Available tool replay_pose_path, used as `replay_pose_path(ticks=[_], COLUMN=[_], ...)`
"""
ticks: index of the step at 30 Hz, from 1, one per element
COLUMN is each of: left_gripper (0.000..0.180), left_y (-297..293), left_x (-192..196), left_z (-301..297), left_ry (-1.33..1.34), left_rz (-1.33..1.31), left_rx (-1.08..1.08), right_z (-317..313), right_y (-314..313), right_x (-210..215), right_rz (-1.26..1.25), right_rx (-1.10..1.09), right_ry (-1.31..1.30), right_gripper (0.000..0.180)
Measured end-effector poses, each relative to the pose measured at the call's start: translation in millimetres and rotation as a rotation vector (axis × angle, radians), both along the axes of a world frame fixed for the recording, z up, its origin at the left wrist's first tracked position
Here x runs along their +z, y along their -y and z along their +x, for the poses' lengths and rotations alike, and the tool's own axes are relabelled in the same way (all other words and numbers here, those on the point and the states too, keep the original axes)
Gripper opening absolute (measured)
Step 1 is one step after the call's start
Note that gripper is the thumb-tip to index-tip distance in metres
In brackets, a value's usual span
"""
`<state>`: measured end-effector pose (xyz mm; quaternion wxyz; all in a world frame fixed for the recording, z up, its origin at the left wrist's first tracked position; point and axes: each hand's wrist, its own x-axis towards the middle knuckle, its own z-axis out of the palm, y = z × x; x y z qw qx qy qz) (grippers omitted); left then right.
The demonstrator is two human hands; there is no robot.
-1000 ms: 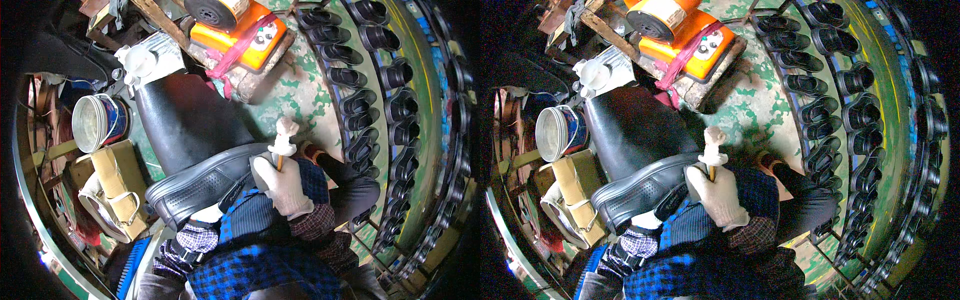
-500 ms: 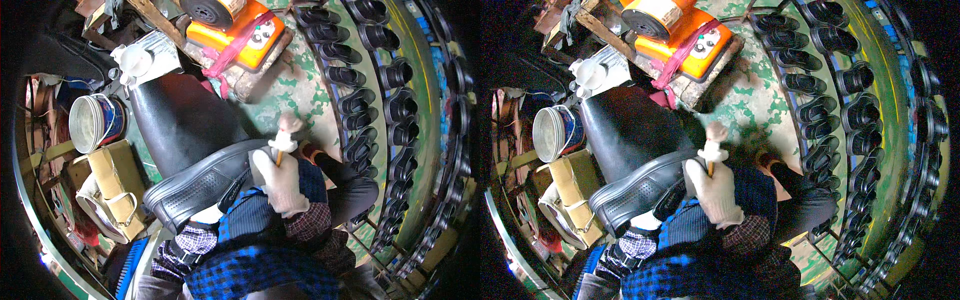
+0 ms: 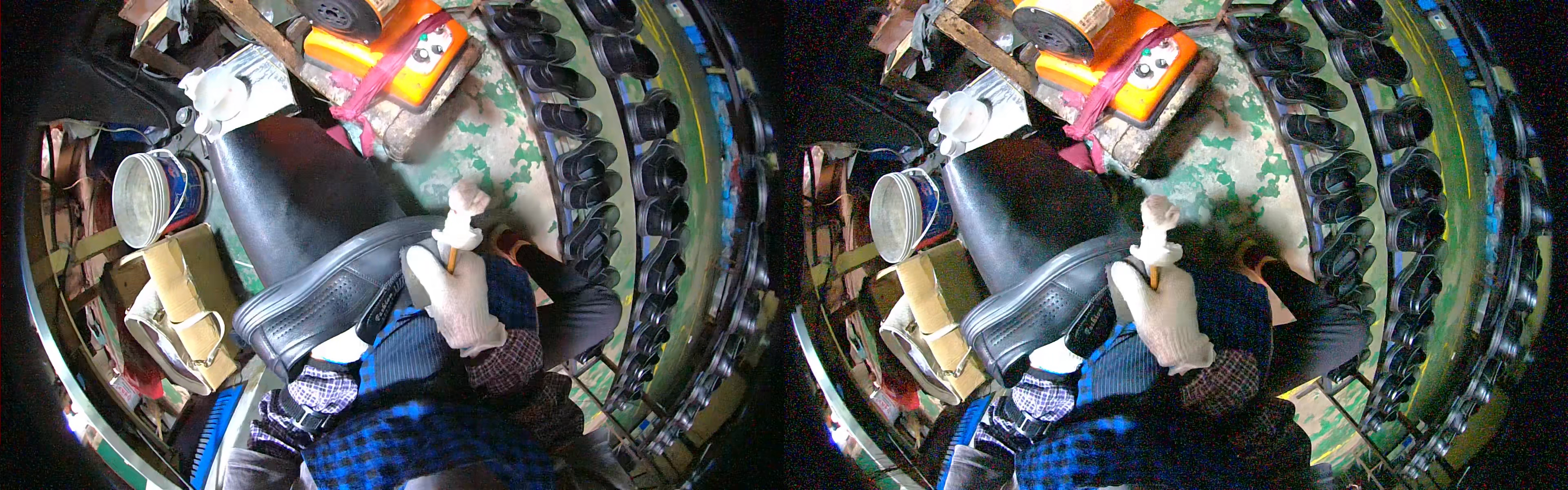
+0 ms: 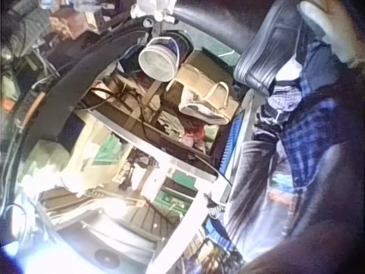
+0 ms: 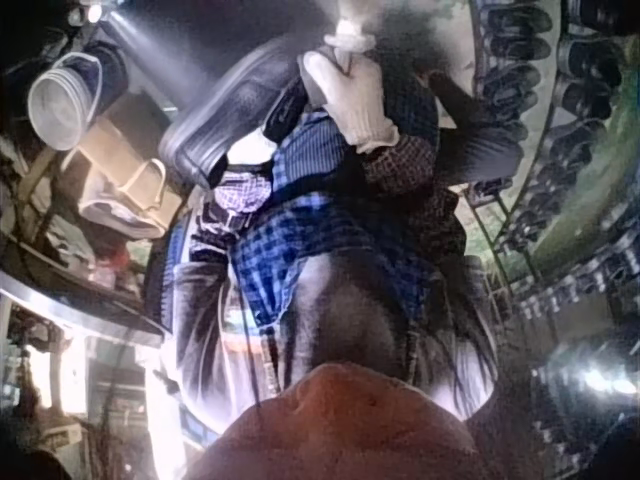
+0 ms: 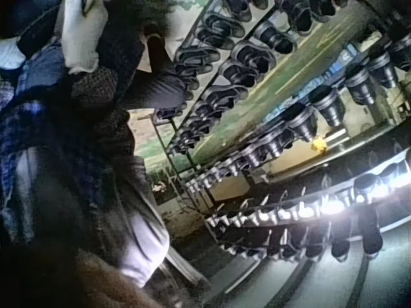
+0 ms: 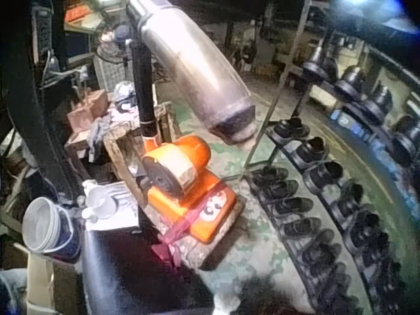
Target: Applying a white cleaning or priming substance to the sides and sole of a black shoe using a small brush.
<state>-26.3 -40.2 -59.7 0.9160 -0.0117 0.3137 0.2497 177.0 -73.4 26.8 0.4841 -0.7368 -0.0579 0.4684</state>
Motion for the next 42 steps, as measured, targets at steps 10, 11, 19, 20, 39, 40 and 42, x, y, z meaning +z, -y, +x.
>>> replay_pose_path(ticks=[10, 11, 19, 20, 39, 40, 42], left_gripper=[0.068, 0.061, 0.058, 0.057, 0.052, 0.052, 0.054], left_y=[7.0, 9.0, 2.0, 0.1, -7.3, -5.1, 1.0], left_x=[-9.7, -0.2, -2.6, -0.2, 29.8, 27.3, 5.5], left_z=[-7.4, 3.0, -5.1, -2.6, 25.2, 20.8, 6.2], left_ry=[0.05, 0.009, -0.077, -0.081, 0.321, 0.324, 0.195], left_rz=[-0.037, 0.073, 0.179, 0.179, -0.05, -0.05, -0.031], left_rx=[0.071, -0.011, -0.081, -0.091, 0.13, 0.131, 0.06], right_z=[-4.4, -6.6, -5.5, -0.8, -9.2, -4.8, 5.7], right_y=[-0.1, -2.6, -1.8, -3.7, -6.4, -7.9, -14.4], right_x=[4.2, 10.9, 11.2, 10.7, 9.9, 6.4, 14.2], right_rz=[0.084, 0.113, 0.1, 0.046, 0.041, 0.013, -0.109], right_rx=[0.089, 0.136, 0.156, 0.135, 0.135, 0.085, -0.099], right_ry=[0.081, 0.216, 0.227, 0.143, 0.073, 0.082, -0.247], right_gripper=[0.03, 0.029, 0.027, 0.027, 0.036, 0.036, 0.035])
